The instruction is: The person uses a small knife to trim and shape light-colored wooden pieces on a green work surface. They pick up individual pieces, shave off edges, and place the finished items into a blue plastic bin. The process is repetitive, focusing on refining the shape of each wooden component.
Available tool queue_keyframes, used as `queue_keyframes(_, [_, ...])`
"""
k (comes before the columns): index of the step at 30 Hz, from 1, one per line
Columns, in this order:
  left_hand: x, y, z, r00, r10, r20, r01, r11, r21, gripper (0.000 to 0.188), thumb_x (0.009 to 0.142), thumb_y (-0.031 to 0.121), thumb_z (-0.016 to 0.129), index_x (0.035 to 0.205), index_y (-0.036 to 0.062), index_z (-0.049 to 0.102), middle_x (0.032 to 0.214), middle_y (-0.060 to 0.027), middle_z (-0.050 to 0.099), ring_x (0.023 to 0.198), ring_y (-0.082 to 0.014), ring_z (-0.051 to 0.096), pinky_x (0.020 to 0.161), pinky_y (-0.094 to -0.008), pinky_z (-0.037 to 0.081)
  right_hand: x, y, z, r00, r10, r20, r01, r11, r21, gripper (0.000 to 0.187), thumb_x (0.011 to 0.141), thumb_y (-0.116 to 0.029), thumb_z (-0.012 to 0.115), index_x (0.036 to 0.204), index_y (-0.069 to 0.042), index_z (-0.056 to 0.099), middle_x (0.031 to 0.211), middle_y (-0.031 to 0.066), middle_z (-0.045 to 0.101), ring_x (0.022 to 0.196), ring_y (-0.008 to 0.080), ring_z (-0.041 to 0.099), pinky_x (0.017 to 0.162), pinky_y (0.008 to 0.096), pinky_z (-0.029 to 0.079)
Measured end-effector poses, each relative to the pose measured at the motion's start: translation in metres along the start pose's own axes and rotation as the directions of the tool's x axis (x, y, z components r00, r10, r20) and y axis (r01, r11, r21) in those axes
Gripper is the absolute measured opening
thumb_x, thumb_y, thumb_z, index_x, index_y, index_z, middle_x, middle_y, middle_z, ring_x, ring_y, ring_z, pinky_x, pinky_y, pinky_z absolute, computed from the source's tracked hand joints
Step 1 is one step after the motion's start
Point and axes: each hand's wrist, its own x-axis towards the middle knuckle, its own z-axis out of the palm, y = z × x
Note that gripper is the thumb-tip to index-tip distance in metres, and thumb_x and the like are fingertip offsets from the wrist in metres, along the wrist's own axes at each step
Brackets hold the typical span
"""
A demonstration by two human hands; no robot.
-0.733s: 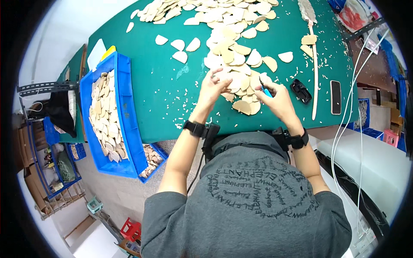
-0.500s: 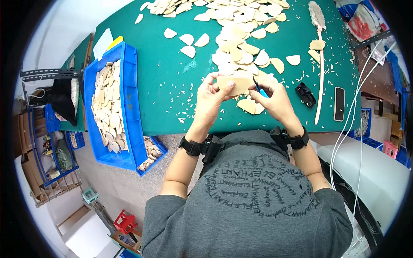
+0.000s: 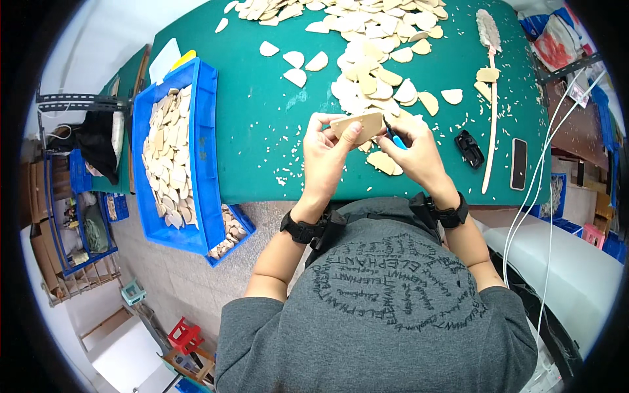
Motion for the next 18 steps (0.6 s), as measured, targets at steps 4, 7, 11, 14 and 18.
queue_keyframes(4, [-0.001, -0.001, 0.001, 0.999, 0.047, -0.003, -0.047, 0.998, 0.033, 0.028, 0.086, 0.010, 0.067, 0.102, 0.0016, 0.046, 0.095, -0.0149, 0.065, 0.084, -0.0153, 0.064, 0.074, -0.0297, 0.056, 0.001, -0.007, 0.002, 0.995, -0.085, -0.059, 0.077, 0.989, -0.126, 0.011, 0.077, -0.010, 0.064, 0.082, -0.001, 0.063, 0.069, 0.0080, 0.062, 0.063, 0.0162, 0.057, 0.061, 0.0289, 0.045])
queue_keyframes(7, [0.000, -0.002, 0.000, 0.999, 0.045, 0.014, -0.045, 0.999, 0.021, 0.028, 0.086, 0.010, 0.067, 0.102, 0.0018, 0.046, 0.095, -0.0149, 0.065, 0.084, -0.0153, 0.064, 0.074, -0.0292, 0.056, 0.000, -0.003, 0.002, 0.997, -0.056, -0.059, 0.046, 0.987, -0.155, 0.011, 0.075, -0.011, 0.065, 0.080, -0.002, 0.063, 0.069, 0.0089, 0.062, 0.064, 0.0191, 0.057, 0.062, 0.0317, 0.045])
queue_keyframes(11, [0.000, -0.004, -0.002, 0.998, 0.051, 0.019, -0.052, 0.999, 0.016, 0.027, 0.086, 0.010, 0.067, 0.102, 0.0017, 0.046, 0.095, -0.0150, 0.065, 0.083, -0.0154, 0.064, 0.074, -0.0292, 0.056, 0.001, 0.006, 0.004, 0.995, -0.052, -0.084, 0.035, 0.981, -0.190, 0.013, 0.074, -0.013, 0.067, 0.078, -0.002, 0.064, 0.067, 0.0083, 0.062, 0.062, 0.0194, 0.054, 0.062, 0.0322, 0.044])
queue_keyframes(14, [0.000, -0.004, -0.004, 0.999, 0.038, 0.008, -0.038, 0.999, 0.025, 0.027, 0.086, 0.010, 0.067, 0.103, 0.0015, 0.046, 0.094, -0.0150, 0.065, 0.083, -0.0156, 0.064, 0.074, -0.0292, 0.056, 0.002, 0.012, 0.006, 0.995, -0.055, -0.083, 0.035, 0.974, -0.223, 0.015, 0.074, -0.014, 0.069, 0.080, -0.001, 0.065, 0.065, 0.0074, 0.061, 0.060, 0.0177, 0.052, 0.059, 0.0309, 0.042])
queue_keyframes(18, [-0.001, -0.004, -0.012, 0.999, 0.009, -0.039, -0.010, 1.000, -0.017, 0.027, 0.086, 0.009, 0.066, 0.103, 0.0012, 0.047, 0.095, -0.0141, 0.065, 0.084, -0.0158, 0.064, 0.073, -0.0295, 0.056, 0.004, 0.008, 0.009, 0.997, 0.050, -0.065, -0.056, 0.994, -0.096, 0.015, 0.077, -0.014, 0.070, 0.082, 0.000, 0.065, 0.065, 0.0028, 0.061, 0.055, 0.0096, 0.047, 0.052, 0.0262, 0.038])
